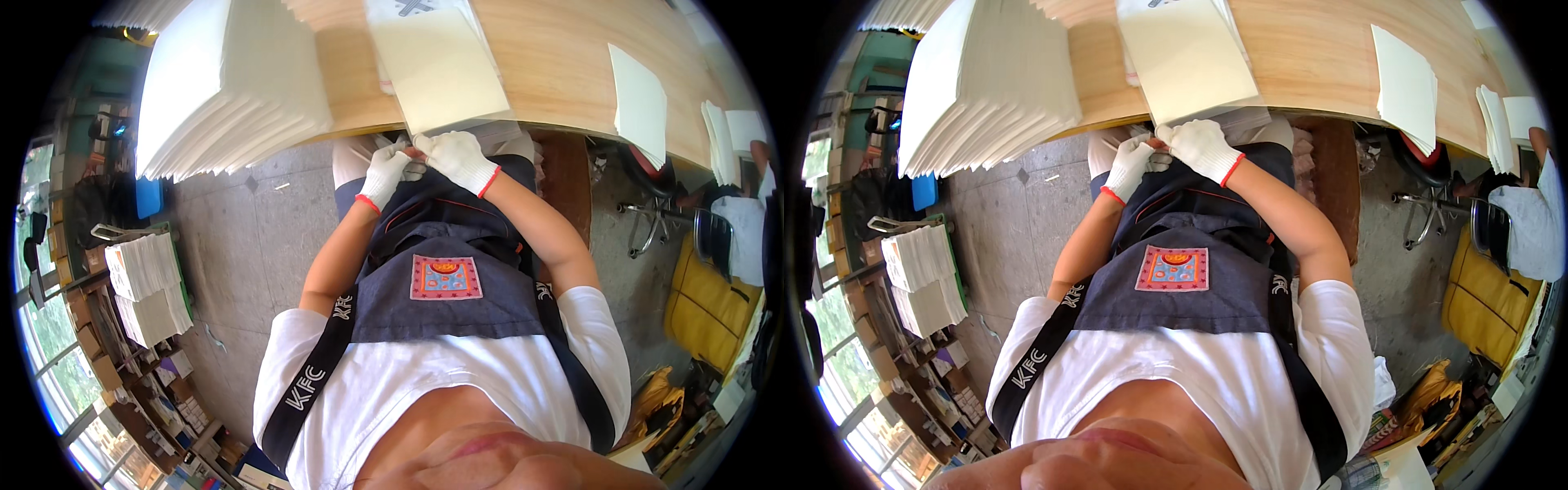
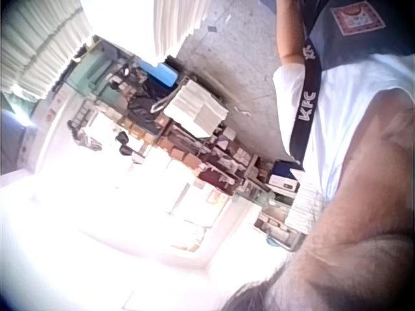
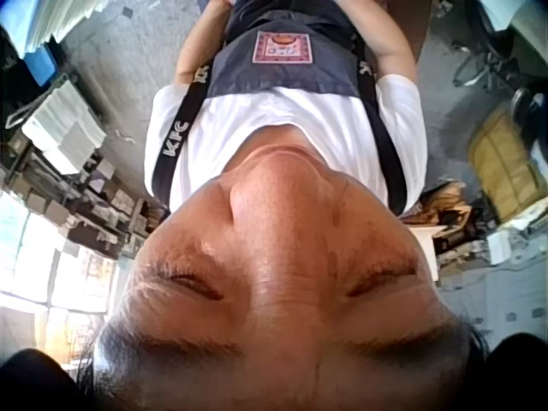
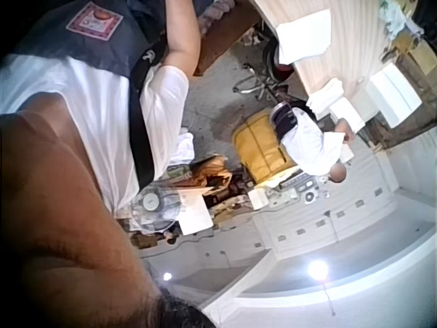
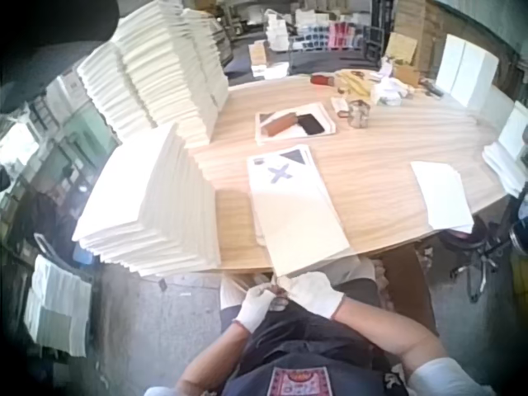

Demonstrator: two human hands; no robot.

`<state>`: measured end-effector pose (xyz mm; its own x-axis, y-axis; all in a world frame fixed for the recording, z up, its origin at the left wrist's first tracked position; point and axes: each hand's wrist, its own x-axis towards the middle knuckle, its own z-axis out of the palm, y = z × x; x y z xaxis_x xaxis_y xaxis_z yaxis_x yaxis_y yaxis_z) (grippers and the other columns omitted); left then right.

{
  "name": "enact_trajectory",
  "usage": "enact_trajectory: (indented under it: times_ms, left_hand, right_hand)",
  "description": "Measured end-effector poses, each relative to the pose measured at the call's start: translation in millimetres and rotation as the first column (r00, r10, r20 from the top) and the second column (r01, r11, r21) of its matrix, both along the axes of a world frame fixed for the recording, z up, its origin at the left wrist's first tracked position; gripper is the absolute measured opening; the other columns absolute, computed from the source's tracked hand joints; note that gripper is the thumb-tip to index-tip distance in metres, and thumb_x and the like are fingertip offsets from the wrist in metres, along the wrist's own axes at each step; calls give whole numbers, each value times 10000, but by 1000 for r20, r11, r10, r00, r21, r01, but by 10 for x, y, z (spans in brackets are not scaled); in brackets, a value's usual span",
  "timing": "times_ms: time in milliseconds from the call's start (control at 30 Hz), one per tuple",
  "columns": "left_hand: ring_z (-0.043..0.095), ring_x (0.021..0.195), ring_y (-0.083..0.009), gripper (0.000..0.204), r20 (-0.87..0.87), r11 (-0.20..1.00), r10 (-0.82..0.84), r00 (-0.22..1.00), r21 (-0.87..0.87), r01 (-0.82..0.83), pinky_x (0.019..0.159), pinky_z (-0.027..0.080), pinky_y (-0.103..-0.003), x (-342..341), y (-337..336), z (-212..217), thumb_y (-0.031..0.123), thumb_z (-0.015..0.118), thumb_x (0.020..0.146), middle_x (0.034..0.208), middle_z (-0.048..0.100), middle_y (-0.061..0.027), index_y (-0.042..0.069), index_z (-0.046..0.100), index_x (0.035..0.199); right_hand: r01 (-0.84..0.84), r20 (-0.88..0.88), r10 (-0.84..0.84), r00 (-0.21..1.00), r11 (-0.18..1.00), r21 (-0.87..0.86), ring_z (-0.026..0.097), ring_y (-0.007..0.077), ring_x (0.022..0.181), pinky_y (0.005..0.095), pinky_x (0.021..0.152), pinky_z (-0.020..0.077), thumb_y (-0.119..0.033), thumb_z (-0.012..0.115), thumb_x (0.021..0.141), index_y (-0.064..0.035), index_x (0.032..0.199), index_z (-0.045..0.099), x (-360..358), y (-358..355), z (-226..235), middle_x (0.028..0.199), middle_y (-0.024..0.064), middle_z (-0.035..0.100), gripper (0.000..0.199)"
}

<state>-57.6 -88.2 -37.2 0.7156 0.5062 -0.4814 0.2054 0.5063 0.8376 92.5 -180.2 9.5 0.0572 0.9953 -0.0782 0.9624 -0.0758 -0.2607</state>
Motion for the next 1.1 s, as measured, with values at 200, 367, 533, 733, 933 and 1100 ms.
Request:
enact_trajectory:
  times_ms: [200,367,533,733,933,1100]
  left_hand:
    - [619,698,-163,179,-22,992,122,992,25,-121,628,517,-255,-136,-56,101,166,509,898,844,639,-102,-6,559,908]
    - [605,674,-135,154,-24,888,-50,998,456,55,603,502,-248,-293,66,74,172,534,891,826,628,-66,22,570,900]
    - [564,891,-292,246,-21,-355,41,999,934,34,699,485,-375,-132,158,322,16,694,641,981,599,-74,90,609,859]
    - [566,888,-250,231,48,-414,-203,978,901,-130,718,476,-350,123,232,268,102,756,603,940,609,-38,93,552,711]
    - [498,622,-218,187,82,214,222,972,968,-131,554,415,-312,-19,186,-261,107,686,740,681,523,-54,83,506,693]
    - [421,464,-53,159,198,721,627,753,217,-658,374,321,-207,222,-31,-213,166,609,857,632,492,28,142,460,805]
  right_hand:
    - [749,-988,22,150,650,129,581,172,577,309,507,464,-96,526,777,-71,835,567,718,-758,-7,692,91,609,75]
    - [815,-360,-843,399,506,-282,609,270,779,372,684,488,-124,533,773,-17,892,585,1808,-2250,-1008,872,174,618,168]
    - [580,71,-577,814,814,-33,597,323,822,442,712,468,-283,566,776,-118,1031,550,1223,-1770,-556,834,104,630,305]
    - [-7,162,-106,981,818,576,535,204,944,344,765,435,-106,681,636,-188,1004,598,923,-716,-21,1047,-5,554,386]
    - [506,-440,-294,849,691,516,579,264,669,382,594,442,-197,656,755,-96,815,550,719,-556,-426,745,73,603,159]
    - [824,-524,-637,565,465,324,595,330,670,429,587,433,-304,616,799,-67,806,523,575,-521,-382,711,125,612,255]
